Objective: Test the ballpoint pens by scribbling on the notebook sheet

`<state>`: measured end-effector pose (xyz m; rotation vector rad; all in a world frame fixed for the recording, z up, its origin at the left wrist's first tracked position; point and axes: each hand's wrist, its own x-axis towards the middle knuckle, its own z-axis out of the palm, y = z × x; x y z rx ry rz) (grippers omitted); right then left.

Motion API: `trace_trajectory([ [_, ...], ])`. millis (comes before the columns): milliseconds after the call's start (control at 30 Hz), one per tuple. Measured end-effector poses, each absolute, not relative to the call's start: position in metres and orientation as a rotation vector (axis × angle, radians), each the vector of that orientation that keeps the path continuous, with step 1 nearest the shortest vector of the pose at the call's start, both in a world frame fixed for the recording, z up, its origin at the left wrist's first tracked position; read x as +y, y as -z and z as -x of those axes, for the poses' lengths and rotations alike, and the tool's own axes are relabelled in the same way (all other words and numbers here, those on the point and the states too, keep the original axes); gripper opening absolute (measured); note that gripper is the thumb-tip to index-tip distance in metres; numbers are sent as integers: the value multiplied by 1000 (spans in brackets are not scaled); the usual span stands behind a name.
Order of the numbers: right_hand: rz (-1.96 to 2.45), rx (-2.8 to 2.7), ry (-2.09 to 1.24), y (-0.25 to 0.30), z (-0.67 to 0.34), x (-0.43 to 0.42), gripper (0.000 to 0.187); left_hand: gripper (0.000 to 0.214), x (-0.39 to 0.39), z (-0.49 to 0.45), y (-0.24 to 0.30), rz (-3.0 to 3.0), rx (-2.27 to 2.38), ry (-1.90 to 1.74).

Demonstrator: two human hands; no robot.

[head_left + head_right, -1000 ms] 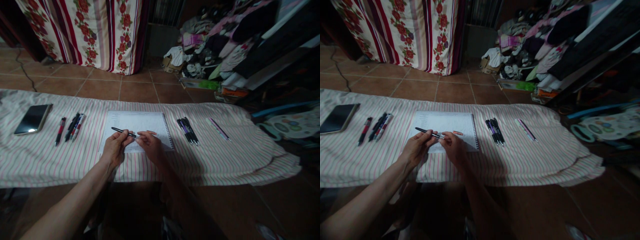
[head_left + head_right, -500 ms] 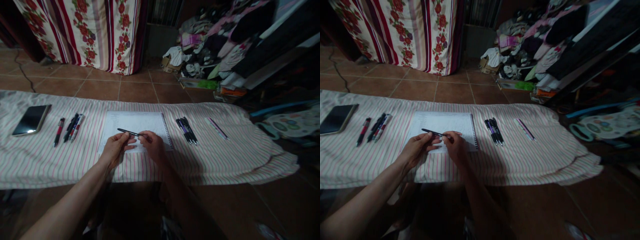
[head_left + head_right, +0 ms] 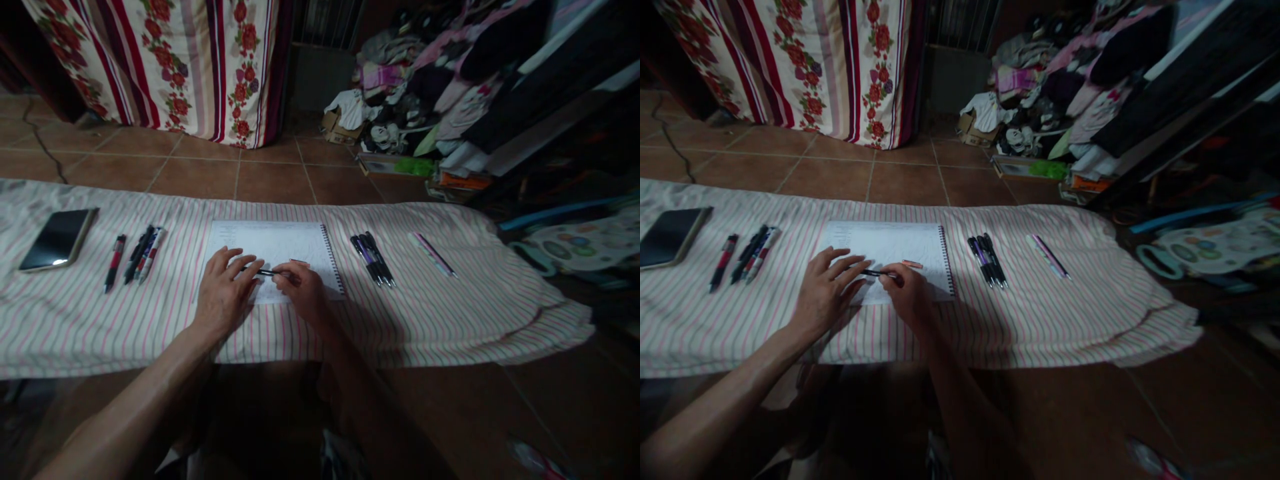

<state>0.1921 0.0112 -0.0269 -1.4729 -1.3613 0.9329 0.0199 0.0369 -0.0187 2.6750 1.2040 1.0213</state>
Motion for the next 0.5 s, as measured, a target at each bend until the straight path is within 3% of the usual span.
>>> trace_trajectory([
  [500,1437,-1209,-1049,30,-192,13,16,26,41,-17,26,-2677,1205,-980],
])
